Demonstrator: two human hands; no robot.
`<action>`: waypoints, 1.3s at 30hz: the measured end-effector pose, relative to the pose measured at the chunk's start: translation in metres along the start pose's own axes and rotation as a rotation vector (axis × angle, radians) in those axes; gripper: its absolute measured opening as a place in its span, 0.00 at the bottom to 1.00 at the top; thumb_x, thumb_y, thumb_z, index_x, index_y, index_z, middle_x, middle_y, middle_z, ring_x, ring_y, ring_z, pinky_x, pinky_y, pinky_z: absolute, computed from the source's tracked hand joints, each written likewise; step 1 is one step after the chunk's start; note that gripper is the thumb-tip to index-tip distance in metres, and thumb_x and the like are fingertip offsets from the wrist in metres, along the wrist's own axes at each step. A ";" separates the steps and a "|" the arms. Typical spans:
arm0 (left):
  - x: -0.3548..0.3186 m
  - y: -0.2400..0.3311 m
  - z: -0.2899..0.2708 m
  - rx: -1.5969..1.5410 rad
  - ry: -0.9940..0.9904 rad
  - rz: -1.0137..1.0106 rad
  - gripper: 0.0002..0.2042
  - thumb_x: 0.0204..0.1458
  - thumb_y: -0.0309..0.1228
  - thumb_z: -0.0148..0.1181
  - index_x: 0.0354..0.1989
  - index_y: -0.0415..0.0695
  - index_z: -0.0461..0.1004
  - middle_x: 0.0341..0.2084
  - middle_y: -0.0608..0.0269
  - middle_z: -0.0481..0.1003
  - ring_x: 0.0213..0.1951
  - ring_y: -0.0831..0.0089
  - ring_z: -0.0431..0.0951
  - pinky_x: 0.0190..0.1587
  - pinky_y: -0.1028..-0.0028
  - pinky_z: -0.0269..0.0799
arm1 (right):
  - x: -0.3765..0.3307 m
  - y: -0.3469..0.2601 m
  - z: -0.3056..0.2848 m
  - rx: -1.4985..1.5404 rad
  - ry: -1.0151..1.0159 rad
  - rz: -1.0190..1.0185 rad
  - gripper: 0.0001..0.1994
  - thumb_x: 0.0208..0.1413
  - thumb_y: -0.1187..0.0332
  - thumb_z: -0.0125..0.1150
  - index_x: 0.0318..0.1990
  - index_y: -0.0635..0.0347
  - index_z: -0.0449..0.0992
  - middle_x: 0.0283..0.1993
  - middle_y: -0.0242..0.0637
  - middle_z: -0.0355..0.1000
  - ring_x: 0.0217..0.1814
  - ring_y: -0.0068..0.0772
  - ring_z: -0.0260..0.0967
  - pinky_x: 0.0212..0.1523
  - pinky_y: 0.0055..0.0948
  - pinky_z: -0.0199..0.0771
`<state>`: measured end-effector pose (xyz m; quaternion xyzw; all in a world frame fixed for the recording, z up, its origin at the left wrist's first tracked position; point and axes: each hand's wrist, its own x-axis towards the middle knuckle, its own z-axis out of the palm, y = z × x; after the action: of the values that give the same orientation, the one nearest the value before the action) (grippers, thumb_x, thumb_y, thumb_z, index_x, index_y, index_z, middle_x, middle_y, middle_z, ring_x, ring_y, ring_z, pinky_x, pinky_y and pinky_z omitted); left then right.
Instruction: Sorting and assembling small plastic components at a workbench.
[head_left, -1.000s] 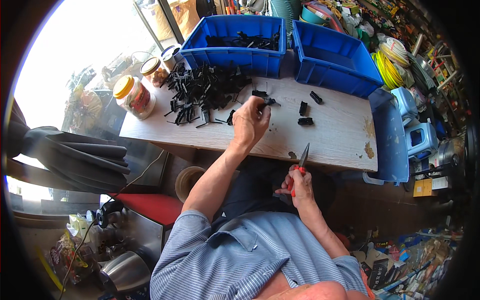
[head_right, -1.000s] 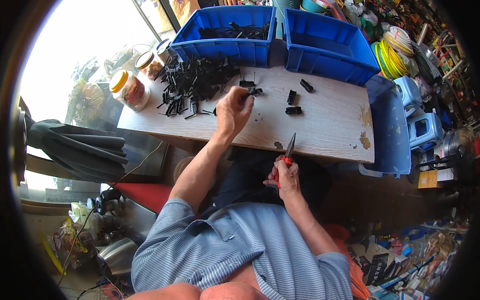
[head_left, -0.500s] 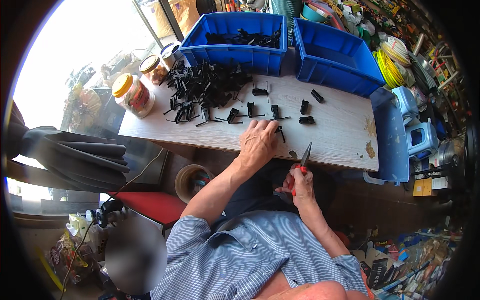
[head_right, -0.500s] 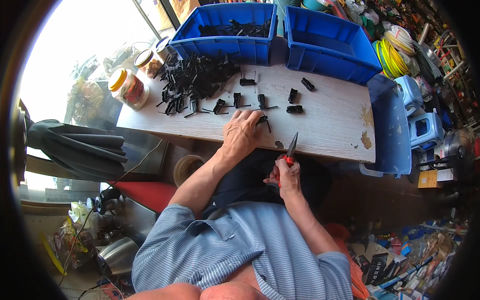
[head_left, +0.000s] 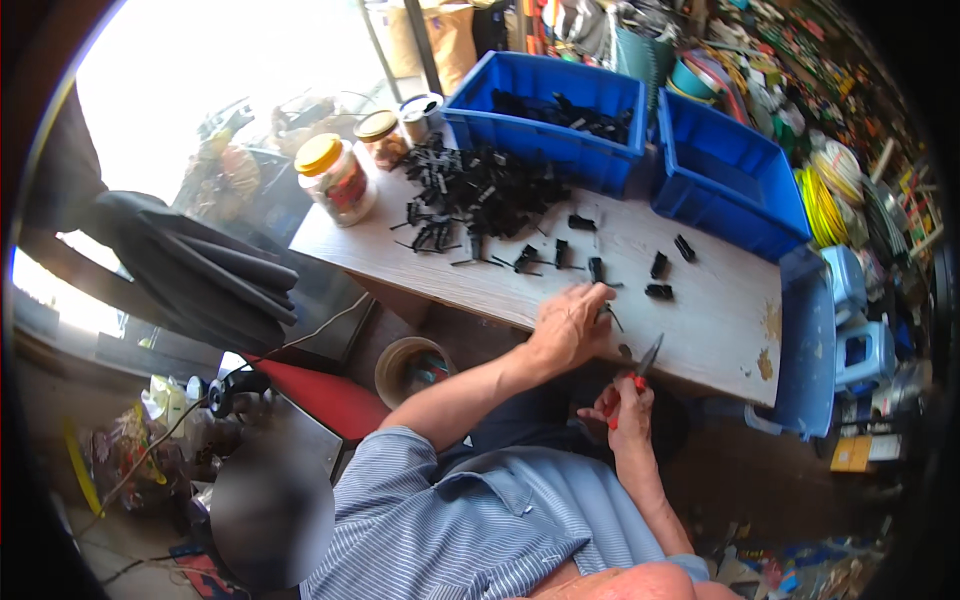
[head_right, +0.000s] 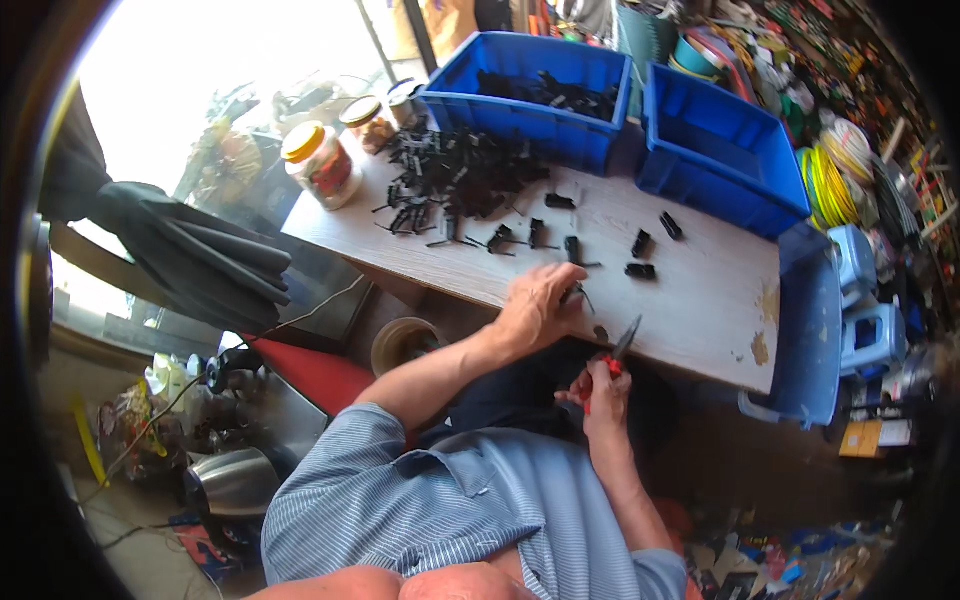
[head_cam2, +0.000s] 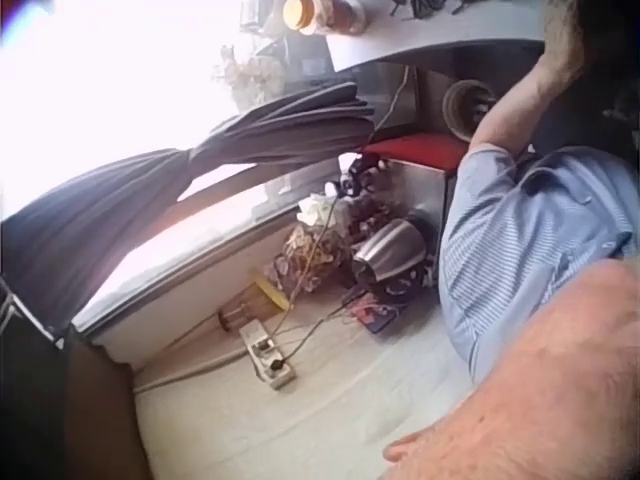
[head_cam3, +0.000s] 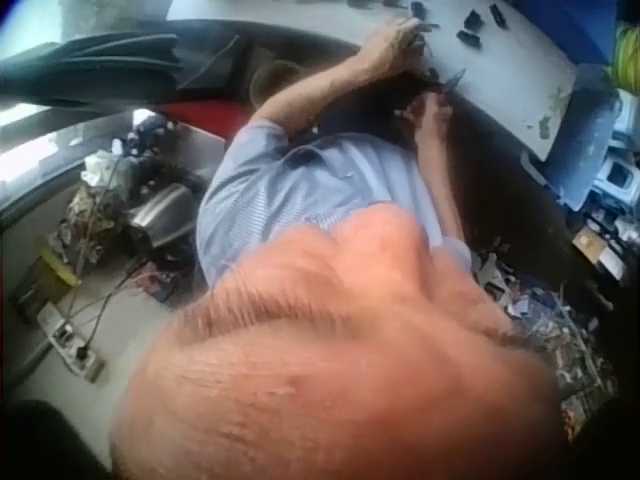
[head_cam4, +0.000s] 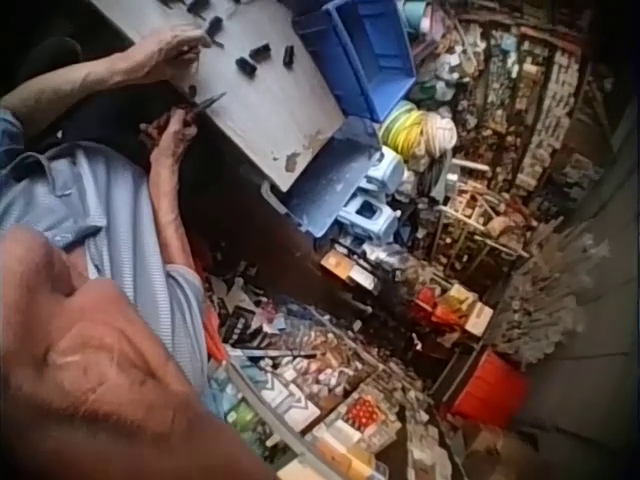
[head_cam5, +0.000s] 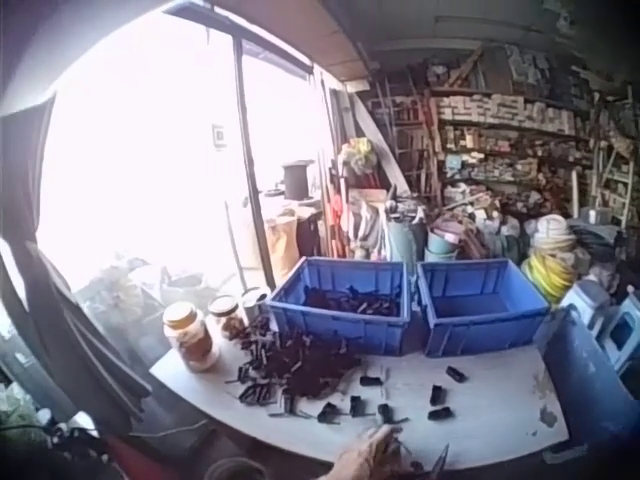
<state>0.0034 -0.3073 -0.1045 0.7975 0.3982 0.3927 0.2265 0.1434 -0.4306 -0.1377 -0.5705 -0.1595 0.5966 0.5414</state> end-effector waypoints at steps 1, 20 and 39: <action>-0.002 0.002 0.004 -0.189 0.006 -0.063 0.16 0.50 0.23 0.61 0.49 0.40 0.74 0.35 0.52 0.76 0.37 0.53 0.79 0.37 0.65 0.77 | -0.002 -0.002 0.000 0.013 0.011 -0.011 0.09 0.57 0.64 0.55 0.29 0.58 0.68 0.20 0.33 0.61 0.19 0.27 0.63 0.24 0.39 0.81; -0.050 0.039 0.022 -0.273 0.168 -0.109 0.08 0.53 0.26 0.64 0.41 0.42 0.76 0.31 0.52 0.76 0.34 0.53 0.80 0.35 0.65 0.76 | 0.008 0.011 -0.004 0.093 -0.079 -0.227 0.07 0.56 0.65 0.63 0.41 0.50 0.73 0.28 0.28 0.71 0.25 0.25 0.71 0.24 0.29 0.73; -0.072 0.021 0.039 -0.667 0.187 -0.362 0.10 0.62 0.29 0.61 0.47 0.38 0.75 0.24 0.63 0.75 0.26 0.84 0.70 0.27 0.77 0.70 | -0.008 0.004 -0.002 -0.070 -0.049 -0.253 0.18 0.54 0.59 0.62 0.48 0.58 0.69 0.38 0.34 0.67 0.38 0.27 0.68 0.39 0.29 0.75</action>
<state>0.0181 -0.3800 -0.1451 0.5576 0.4016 0.5252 0.5018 0.1411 -0.4395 -0.1372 -0.5496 -0.2642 0.5313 0.5882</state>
